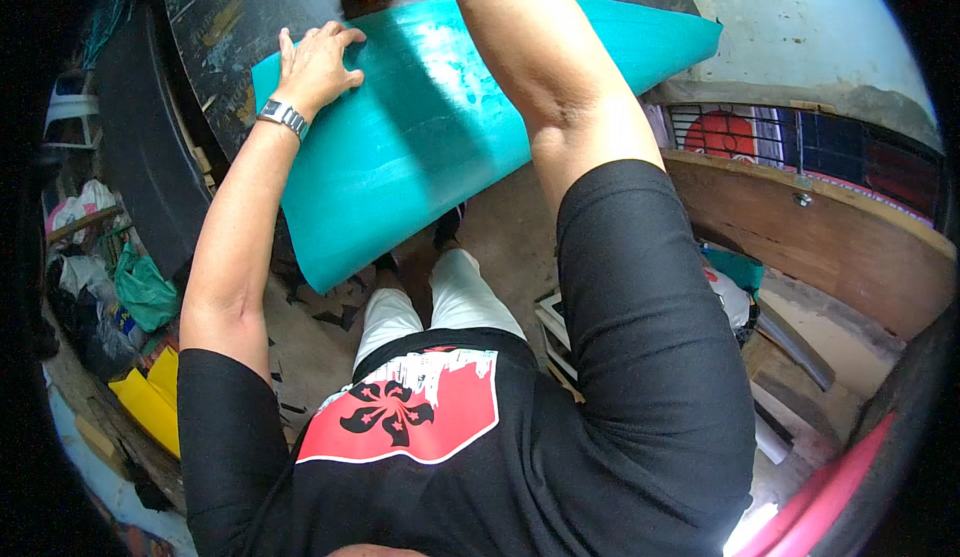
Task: The person applies a viscous substance from a yellow container onto a teal surfboard, spreading it evenly with their hands. They flip the board to work on both sides and place black patches on the surface. The person uses a utility knife briefly and continues to spread the substance across the board.
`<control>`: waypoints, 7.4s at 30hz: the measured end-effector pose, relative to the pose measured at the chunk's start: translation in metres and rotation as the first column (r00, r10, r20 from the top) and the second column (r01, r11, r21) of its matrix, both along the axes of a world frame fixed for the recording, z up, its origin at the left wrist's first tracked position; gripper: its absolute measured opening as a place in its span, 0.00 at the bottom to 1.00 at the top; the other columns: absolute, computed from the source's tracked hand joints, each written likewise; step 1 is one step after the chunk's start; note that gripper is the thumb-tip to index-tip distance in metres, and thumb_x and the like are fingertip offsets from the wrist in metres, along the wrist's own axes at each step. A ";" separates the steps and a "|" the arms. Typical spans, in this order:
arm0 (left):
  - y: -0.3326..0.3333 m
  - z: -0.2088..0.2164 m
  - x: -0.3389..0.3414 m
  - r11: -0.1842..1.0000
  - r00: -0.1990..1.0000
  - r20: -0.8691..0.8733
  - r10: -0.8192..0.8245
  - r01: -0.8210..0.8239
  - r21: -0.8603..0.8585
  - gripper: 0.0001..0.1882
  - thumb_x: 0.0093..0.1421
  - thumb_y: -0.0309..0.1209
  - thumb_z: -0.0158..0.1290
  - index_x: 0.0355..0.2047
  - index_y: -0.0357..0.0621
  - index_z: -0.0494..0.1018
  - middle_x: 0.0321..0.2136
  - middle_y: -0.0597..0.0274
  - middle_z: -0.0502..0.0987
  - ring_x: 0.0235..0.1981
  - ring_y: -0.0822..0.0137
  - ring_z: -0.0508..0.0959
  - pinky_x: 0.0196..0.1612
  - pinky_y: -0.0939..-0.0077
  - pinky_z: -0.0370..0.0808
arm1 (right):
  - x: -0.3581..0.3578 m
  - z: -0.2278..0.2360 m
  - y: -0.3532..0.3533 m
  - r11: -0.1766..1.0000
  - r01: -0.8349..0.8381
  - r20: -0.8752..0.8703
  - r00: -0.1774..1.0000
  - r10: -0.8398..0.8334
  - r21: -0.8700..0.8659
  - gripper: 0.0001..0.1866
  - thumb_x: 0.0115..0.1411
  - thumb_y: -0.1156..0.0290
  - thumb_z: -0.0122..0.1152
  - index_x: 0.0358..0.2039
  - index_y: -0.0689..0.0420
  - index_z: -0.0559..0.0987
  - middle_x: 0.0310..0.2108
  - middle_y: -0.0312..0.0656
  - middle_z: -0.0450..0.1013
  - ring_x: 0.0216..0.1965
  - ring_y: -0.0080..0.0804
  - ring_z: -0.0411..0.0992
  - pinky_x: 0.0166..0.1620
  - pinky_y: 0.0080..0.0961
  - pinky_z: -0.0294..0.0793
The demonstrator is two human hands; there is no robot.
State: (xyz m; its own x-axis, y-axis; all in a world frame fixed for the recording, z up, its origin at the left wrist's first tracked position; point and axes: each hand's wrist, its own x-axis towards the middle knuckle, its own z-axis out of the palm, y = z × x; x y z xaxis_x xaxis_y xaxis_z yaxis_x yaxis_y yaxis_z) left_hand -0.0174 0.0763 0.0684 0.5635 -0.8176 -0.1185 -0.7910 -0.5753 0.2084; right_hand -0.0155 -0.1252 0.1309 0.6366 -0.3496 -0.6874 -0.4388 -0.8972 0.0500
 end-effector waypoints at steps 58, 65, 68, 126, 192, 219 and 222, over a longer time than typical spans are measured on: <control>0.000 0.002 0.004 0.998 1.000 0.000 -0.029 0.029 0.048 0.27 0.51 0.46 0.64 0.51 0.55 0.77 0.50 0.61 0.76 0.56 0.57 0.73 0.65 0.36 0.55 | -0.275 -0.080 0.088 0.913 -0.342 0.485 0.773 0.409 -0.224 0.58 0.54 0.22 0.38 0.72 0.53 0.47 0.73 0.46 0.43 0.74 0.40 0.39 0.70 0.60 0.29; -0.005 -0.003 0.010 0.997 0.997 0.053 -0.050 0.046 0.061 0.29 0.50 0.44 0.64 0.55 0.66 0.75 0.55 0.67 0.75 0.58 0.57 0.73 0.63 0.25 0.50 | -0.249 -0.088 0.216 0.970 -0.241 0.710 0.687 0.153 0.025 0.59 0.52 0.24 0.46 0.70 0.61 0.53 0.72 0.53 0.47 0.74 0.47 0.40 0.69 0.64 0.30; -0.007 -0.008 0.012 0.996 0.997 0.066 -0.050 0.045 0.075 0.29 0.49 0.44 0.65 0.55 0.68 0.75 0.54 0.67 0.75 0.57 0.57 0.74 0.63 0.27 0.50 | -0.240 -0.081 0.236 0.944 -0.311 0.713 0.687 0.142 0.112 0.55 0.55 0.27 0.48 0.69 0.60 0.54 0.71 0.53 0.49 0.73 0.49 0.42 0.68 0.66 0.31; -0.001 0.004 0.014 0.997 0.993 -0.083 -0.079 0.080 0.005 0.26 0.47 0.44 0.66 0.49 0.57 0.78 0.49 0.60 0.74 0.57 0.59 0.71 0.64 0.30 0.51 | -0.174 -0.073 0.299 0.882 -0.322 0.462 0.760 0.458 -0.343 0.32 0.62 0.63 0.46 0.66 0.63 0.63 0.69 0.53 0.52 0.71 0.52 0.46 0.66 0.60 0.46; 0.004 0.006 0.004 0.999 0.994 -0.098 0.045 -0.046 -0.013 0.27 0.48 0.39 0.68 0.51 0.64 0.77 0.52 0.68 0.74 0.58 0.61 0.71 0.66 0.28 0.46 | 0.020 0.009 0.020 0.963 -0.236 0.091 0.964 0.249 -0.131 0.37 0.57 0.69 0.67 0.67 0.47 0.65 0.28 0.51 0.78 0.24 0.41 0.79 0.25 0.31 0.79; -0.002 -0.007 0.016 0.999 1.000 -0.002 -0.022 0.022 0.046 0.27 0.49 0.46 0.67 0.52 0.71 0.78 0.54 0.69 0.75 0.59 0.61 0.71 0.66 0.29 0.47 | -0.324 -0.083 0.057 0.955 0.200 0.567 0.823 -0.041 -0.221 0.39 0.65 0.33 0.37 0.71 0.39 0.56 0.74 0.40 0.40 0.74 0.49 0.30 0.67 0.70 0.27; -0.002 -0.008 0.017 0.999 0.999 0.019 -0.037 0.036 0.040 0.27 0.49 0.47 0.67 0.51 0.71 0.78 0.54 0.68 0.75 0.58 0.60 0.72 0.65 0.29 0.48 | -0.314 -0.097 0.080 0.931 0.213 0.527 0.849 -0.026 -0.297 0.42 0.64 0.31 0.34 0.72 0.39 0.52 0.75 0.39 0.40 0.75 0.48 0.30 0.66 0.71 0.27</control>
State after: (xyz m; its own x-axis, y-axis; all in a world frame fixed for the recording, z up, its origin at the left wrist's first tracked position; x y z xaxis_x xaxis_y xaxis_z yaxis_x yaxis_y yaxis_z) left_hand -0.0004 0.0744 0.0600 0.5362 -0.8324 -0.1402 -0.8151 -0.5537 0.1704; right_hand -0.3292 -0.0457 0.0339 0.7983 -0.5925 -0.1079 -0.5878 -0.8055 0.0747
